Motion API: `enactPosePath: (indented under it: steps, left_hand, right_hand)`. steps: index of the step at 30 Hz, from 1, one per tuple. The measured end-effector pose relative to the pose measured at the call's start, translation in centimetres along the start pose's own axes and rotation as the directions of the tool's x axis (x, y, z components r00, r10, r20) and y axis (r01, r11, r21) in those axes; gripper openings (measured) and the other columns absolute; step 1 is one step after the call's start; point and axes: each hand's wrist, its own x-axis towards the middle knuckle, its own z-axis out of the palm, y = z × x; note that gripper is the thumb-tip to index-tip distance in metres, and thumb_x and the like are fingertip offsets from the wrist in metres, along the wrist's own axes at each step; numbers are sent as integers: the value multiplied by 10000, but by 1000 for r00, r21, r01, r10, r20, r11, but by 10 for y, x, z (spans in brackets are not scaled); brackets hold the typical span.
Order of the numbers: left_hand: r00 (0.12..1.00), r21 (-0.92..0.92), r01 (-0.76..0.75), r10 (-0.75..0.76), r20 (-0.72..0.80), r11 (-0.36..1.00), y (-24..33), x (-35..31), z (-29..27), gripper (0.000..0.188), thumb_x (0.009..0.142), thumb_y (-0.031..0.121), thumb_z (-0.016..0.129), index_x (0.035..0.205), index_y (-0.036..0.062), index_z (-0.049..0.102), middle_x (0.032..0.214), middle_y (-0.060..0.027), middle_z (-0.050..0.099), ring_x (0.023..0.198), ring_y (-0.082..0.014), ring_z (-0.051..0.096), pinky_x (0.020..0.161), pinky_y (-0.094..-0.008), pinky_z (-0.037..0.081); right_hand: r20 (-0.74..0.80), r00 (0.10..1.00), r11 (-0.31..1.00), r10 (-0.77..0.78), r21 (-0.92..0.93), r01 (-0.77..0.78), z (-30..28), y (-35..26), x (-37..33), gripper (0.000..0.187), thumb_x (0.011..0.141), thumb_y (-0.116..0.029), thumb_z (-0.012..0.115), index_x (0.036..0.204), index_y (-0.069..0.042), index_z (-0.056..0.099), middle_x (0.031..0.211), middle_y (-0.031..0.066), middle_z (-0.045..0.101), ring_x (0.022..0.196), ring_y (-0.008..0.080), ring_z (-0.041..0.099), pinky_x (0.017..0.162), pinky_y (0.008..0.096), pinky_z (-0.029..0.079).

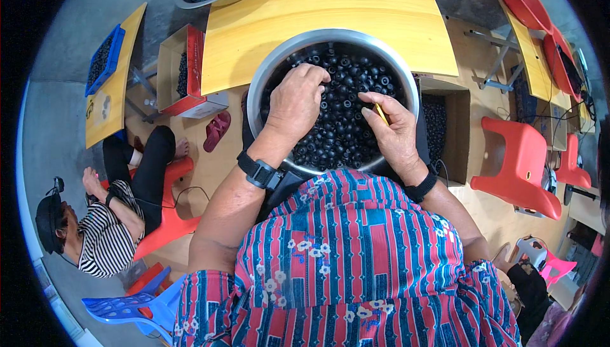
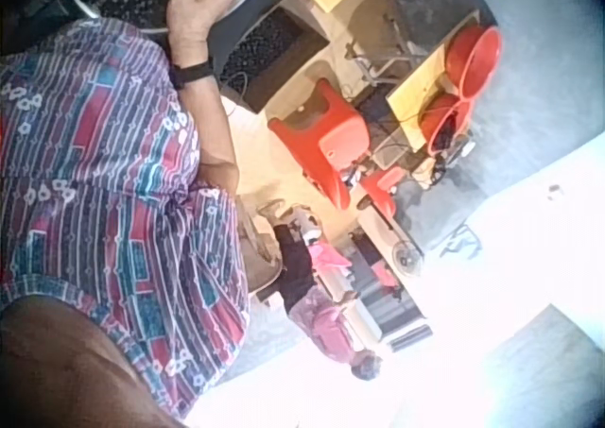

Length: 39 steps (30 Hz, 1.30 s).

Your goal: Cleaning and scraping small round black objects in a metal bowl.

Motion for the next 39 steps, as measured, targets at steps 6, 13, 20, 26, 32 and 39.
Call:
enactPosePath:
  steps: [6,13,20,26,32,39]
  left_hand:
    - [929,-590,370,-273,250,718,23,-16,-7,308,872,20,625,1172,63,571,982,-50,621,878,-130,615,773,-263,508]
    - [742,-746,569,-176,647,-345,34,-46,-4,298,992,146,563,1267,32,570,993,8,610,837,-60,580,726,-227,510]
    - [726,-637,598,-10,688,-487,17,-65,16,250,1000,201,560,1196,54,607,973,9,612,825,-67,561,741,-237,500]
    - [711,-633,620,-7,703,-463,23,-66,12,226,1011,223,544,1153,60,610,948,9,600,843,-83,571,753,-248,513]
    - [738,-642,587,-1,675,-493,23,-65,14,222,1013,235,541,1159,75,585,950,9,594,835,-73,560,749,-244,501]
    - [829,-712,509,52,557,-483,15,-67,21,276,1020,271,514,1219,81,515,1079,-30,581,953,-122,548,850,-296,453]
  right_hand:
    - [33,995,995,-93,-14,94,1,-3,-2,271,858,16,665,1122,-38,693,1040,47,680,929,103,603,839,234,470]
    - [213,947,962,-242,-72,262,4,-8,-2,335,762,-9,777,1089,-36,707,783,24,568,727,112,537,652,236,438]
    - [244,950,966,-195,-118,228,5,-16,-4,278,754,-85,772,1020,-48,702,792,81,607,739,199,616,671,292,481]
    - [301,949,996,-92,15,92,4,-13,-1,257,795,-95,741,1034,-19,684,856,73,645,806,167,624,735,280,487]
    - [304,945,993,-118,41,111,5,-11,0,271,807,-112,735,1051,-8,681,891,91,664,838,181,639,755,294,497]
    - [259,939,940,-226,-195,280,-3,-20,-2,241,835,-180,697,1014,-21,668,908,156,656,837,302,652,755,353,511]
